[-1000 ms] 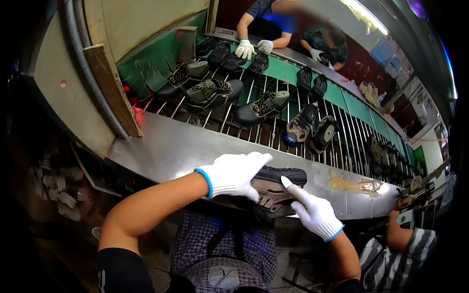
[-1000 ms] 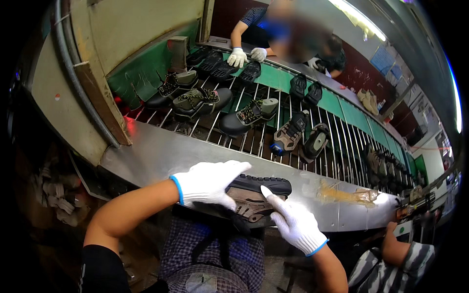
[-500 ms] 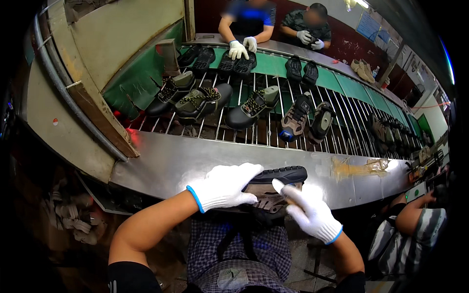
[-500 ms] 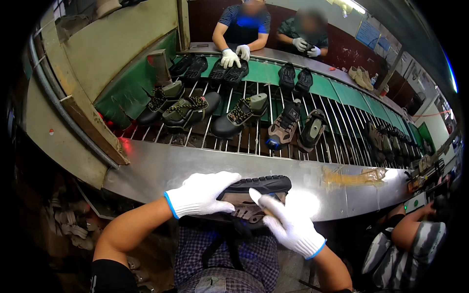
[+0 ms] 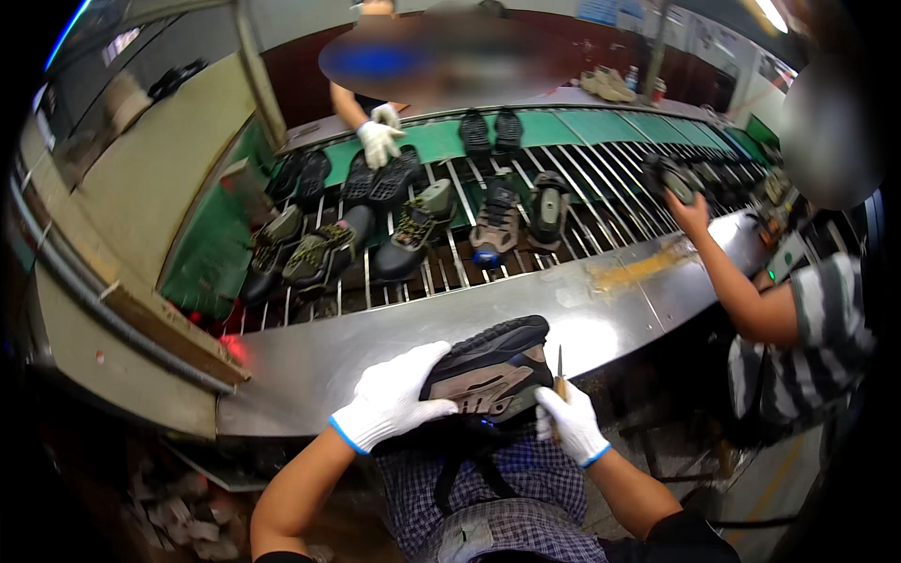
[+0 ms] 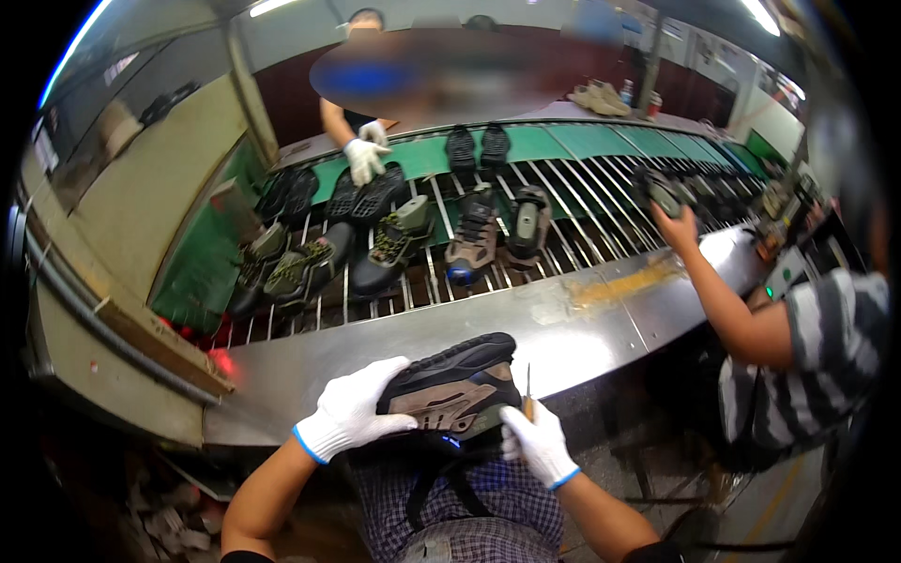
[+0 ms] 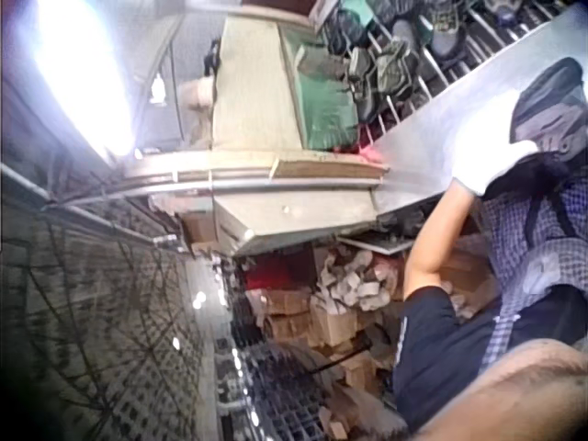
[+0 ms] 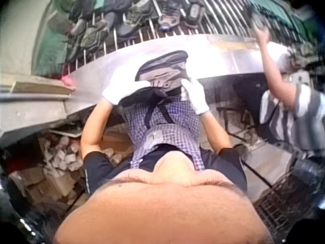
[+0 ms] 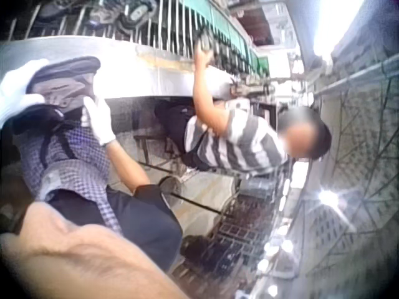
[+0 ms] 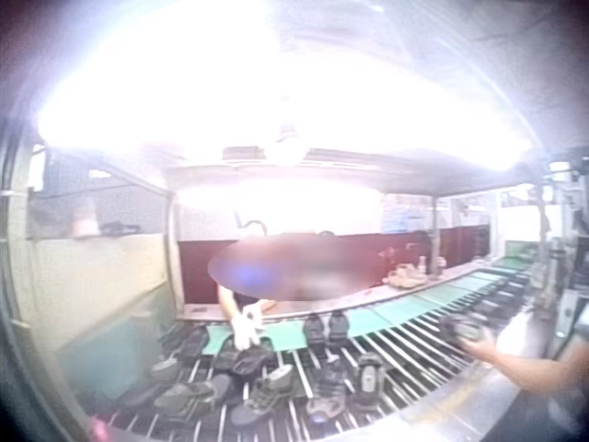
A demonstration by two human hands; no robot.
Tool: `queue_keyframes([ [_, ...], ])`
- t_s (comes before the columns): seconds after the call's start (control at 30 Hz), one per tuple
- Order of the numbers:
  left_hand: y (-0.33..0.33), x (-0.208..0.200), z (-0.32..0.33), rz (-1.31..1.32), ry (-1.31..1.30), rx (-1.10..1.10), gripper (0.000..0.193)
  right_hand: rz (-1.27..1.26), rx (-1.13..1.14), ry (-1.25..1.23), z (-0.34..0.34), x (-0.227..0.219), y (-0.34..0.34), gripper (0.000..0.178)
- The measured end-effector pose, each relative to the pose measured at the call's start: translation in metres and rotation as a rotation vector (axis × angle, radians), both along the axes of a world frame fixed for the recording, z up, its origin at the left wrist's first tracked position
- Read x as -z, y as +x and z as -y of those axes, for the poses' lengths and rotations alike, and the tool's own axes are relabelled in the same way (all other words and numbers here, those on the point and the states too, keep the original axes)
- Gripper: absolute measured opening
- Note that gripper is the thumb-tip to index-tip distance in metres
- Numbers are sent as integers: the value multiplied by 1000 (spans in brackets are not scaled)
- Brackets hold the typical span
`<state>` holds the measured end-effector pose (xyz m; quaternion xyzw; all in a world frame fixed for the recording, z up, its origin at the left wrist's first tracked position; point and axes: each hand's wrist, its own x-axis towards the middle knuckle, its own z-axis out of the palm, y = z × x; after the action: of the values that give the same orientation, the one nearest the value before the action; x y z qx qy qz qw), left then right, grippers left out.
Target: The person picks up shoe uppers and soles from a conveyor belt, fits them together by hand, and places the assembled units back onto the belt.
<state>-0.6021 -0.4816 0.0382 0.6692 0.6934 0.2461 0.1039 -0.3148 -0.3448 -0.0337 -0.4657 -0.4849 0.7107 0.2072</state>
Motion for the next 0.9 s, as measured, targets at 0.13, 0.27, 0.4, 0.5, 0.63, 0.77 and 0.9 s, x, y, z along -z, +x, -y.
queue_keyframes([
  [0.13,4,9,4,0,24,-31,89,-137,-30,-184,-11,15,-5,26],
  [0.27,-1,2,11,147,-17,-124,84,-145,-106,85,-14,-5,-20,28],
  [0.4,-6,-3,-7,280,194,-258,78,-229,-95,454,-23,-74,-57,31],
  [0.5,-12,-11,-27,378,394,-357,80,30,-141,957,-33,-124,-81,36],
  [0.63,-29,-37,-27,536,659,-310,57,12,-295,1153,-15,-167,-102,41],
  [0.77,-40,-45,-17,638,630,-347,50,-10,-415,1311,-5,-177,-115,38],
  [0.9,-41,-56,24,560,530,-438,44,31,-670,1394,9,-182,-121,48],
])
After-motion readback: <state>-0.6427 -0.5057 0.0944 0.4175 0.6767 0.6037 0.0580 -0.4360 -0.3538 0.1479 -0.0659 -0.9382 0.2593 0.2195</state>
